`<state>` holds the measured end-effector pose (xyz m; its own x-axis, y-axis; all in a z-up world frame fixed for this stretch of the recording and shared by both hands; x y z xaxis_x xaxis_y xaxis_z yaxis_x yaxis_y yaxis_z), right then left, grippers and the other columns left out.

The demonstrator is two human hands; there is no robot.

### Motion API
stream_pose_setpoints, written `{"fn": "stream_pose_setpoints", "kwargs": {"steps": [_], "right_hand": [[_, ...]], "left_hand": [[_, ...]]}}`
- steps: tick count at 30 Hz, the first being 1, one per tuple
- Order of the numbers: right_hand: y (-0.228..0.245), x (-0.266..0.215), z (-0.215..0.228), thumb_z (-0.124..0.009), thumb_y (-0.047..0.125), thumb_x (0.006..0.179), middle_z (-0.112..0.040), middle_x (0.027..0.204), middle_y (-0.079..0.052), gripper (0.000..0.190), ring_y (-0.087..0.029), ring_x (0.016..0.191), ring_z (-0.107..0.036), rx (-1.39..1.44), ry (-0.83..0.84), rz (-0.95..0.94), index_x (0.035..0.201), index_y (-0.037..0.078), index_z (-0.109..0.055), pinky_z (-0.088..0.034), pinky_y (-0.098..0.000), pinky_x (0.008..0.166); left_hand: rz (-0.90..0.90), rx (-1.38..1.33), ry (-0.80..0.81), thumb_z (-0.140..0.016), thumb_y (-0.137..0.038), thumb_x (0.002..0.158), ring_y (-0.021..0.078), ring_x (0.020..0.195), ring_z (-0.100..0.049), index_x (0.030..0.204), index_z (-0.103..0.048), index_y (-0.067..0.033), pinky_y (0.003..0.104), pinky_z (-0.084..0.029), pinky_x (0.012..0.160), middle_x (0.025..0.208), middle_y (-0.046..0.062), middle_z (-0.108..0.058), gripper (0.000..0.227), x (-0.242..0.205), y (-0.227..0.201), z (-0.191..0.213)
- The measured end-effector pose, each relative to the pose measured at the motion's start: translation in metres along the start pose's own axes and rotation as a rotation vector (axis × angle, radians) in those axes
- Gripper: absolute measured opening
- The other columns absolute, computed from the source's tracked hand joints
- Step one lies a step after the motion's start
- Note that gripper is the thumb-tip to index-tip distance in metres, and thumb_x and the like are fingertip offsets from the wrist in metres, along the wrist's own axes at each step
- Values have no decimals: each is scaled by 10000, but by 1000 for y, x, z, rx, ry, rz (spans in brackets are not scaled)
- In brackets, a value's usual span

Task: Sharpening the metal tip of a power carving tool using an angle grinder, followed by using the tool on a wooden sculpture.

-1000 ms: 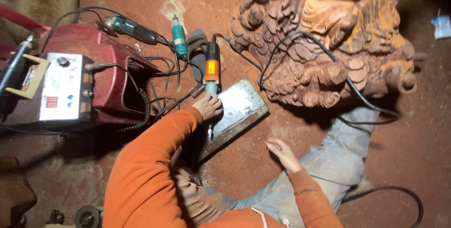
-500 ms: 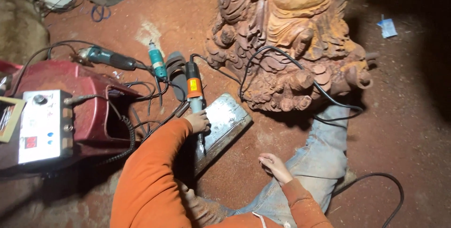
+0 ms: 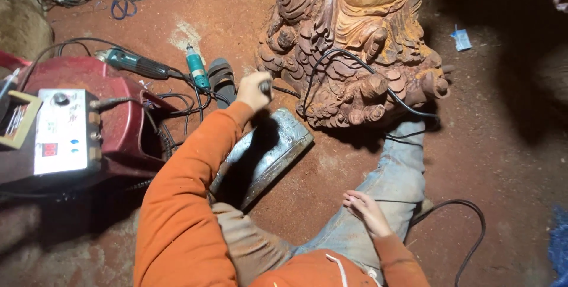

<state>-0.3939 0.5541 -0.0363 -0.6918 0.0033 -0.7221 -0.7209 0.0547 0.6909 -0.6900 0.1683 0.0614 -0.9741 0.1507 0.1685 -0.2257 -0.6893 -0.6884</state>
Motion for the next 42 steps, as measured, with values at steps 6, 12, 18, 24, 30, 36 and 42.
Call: {"fn": "stream_pose_setpoints", "kwargs": {"steps": [6,12,18,24,30,36,42], "right_hand": [[-10,-61,85,-532,84,973,-619,1305,-313,399,-392,1155,-619,141,-205,155,1335,-84,-536,-503,-463,961],[74,-150,74,-510,95,998,-616,1311,-275,416,-353,1105,-640,-172,-300,344,1359,-112,-512,-519,-410,949],[149,-163,16,-735,107,770,-537,1466,-91,672,-195,1384,-489,-680,77,694,1396,60,-495,-391,-354,1168],[160,-174,-143,-978,466,493,-410,1497,-224,1293,-368,1411,-383,-847,514,1067,1542,73,-331,-297,-516,1179],[81,-149,-156,-1030,153,476,-810,964,-164,651,-195,859,-751,-411,613,878,1053,22,-759,-635,-475,760],[10,-59,-84,-1098,57,438,-731,1191,-169,996,-274,1088,-700,-324,488,433,1296,37,-594,-560,-484,934],[67,-107,-105,-982,236,555,-751,973,-175,757,-275,867,-732,-255,737,320,1167,1,-603,-611,-414,784]], "left_hand": [[-150,-258,-395,-651,-32,647,95,662,-587,738,-611,-178,270,-535,658,703,-59,-643,177,-24,-59,85],[-289,-539,-469,-721,-49,647,142,730,-633,759,-624,-142,335,-569,751,786,-7,-689,174,-100,-161,173],[-436,-987,-256,-625,-104,733,158,654,-588,819,-552,-86,319,-556,679,756,41,-604,114,-183,-258,210],[-276,-1098,-112,-654,82,553,297,641,-667,724,-582,14,355,-521,599,665,191,-623,198,-215,-302,178],[96,-1431,-24,-615,121,597,268,614,-629,794,-596,21,345,-517,557,658,169,-584,222,-198,-250,71],[-17,-1646,-11,-708,-87,817,196,931,-688,1352,-546,-25,292,-566,825,1004,173,-706,563,-188,-250,60],[107,-1367,117,-477,-277,1047,240,1206,-654,1479,-496,-64,367,-551,1008,1332,168,-663,482,-175,-241,66]]}}
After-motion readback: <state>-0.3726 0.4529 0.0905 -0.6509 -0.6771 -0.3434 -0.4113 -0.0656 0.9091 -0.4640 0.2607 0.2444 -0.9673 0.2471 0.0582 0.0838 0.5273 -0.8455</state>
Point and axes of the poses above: each hand's wrist, its own x-axis towards the middle knuckle, its own z-axis out of the back of the hand, y = z × x, the point moved 6 cm from there along x, towards the middle knuckle
